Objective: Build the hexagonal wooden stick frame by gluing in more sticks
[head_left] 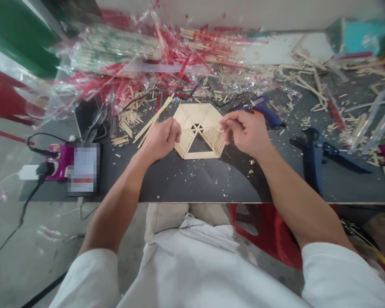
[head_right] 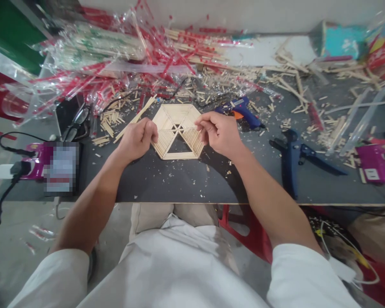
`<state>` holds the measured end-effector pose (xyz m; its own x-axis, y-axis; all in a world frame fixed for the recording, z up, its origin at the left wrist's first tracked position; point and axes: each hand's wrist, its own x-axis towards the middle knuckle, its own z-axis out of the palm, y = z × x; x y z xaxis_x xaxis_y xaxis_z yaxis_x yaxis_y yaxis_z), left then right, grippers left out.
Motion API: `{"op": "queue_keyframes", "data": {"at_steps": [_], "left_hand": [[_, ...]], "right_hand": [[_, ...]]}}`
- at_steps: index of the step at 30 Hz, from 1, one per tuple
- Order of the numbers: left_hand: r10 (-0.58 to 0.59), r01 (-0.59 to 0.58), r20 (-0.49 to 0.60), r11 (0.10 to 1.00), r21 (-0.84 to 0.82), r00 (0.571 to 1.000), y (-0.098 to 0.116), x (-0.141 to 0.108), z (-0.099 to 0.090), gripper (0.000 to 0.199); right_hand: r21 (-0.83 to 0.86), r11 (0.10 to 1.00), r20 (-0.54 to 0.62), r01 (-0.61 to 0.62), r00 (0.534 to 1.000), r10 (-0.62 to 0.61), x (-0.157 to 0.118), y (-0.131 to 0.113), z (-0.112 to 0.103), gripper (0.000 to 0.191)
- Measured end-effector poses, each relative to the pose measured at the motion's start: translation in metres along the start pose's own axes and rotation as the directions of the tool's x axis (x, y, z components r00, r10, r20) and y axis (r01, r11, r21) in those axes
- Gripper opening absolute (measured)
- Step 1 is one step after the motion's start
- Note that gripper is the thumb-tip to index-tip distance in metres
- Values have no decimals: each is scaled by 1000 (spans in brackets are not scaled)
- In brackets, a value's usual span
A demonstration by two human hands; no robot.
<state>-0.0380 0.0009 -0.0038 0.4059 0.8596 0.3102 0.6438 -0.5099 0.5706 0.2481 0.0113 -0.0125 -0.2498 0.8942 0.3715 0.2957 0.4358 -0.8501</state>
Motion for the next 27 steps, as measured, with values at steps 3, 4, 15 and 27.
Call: {"op": "queue_keyframes", "data": {"at_steps": [3, 4, 15, 27], "left_hand": [[38, -39, 102, 999, 10, 994, 2, -1, -3, 41], [46, -47, 122, 999, 7, 991, 3, -1, -3, 38], [13, 5, 84, 977, -211, 996, 17, -1, -6, 33], [53, -50, -41, 996, 71, 998, 12, -1, -1, 28]], "right_hand": [[43, 999, -6, -10, 1000, 10, 0, -1, 0, 45], [45, 999, -12, -3, 1000, 4, 0, -2, -1, 42], [-144, 987, -152, 65, 985, -87, 3, 7, -5, 20], [-130, 981, 553, 142, 832, -47, 9, -13, -34, 29]]}}
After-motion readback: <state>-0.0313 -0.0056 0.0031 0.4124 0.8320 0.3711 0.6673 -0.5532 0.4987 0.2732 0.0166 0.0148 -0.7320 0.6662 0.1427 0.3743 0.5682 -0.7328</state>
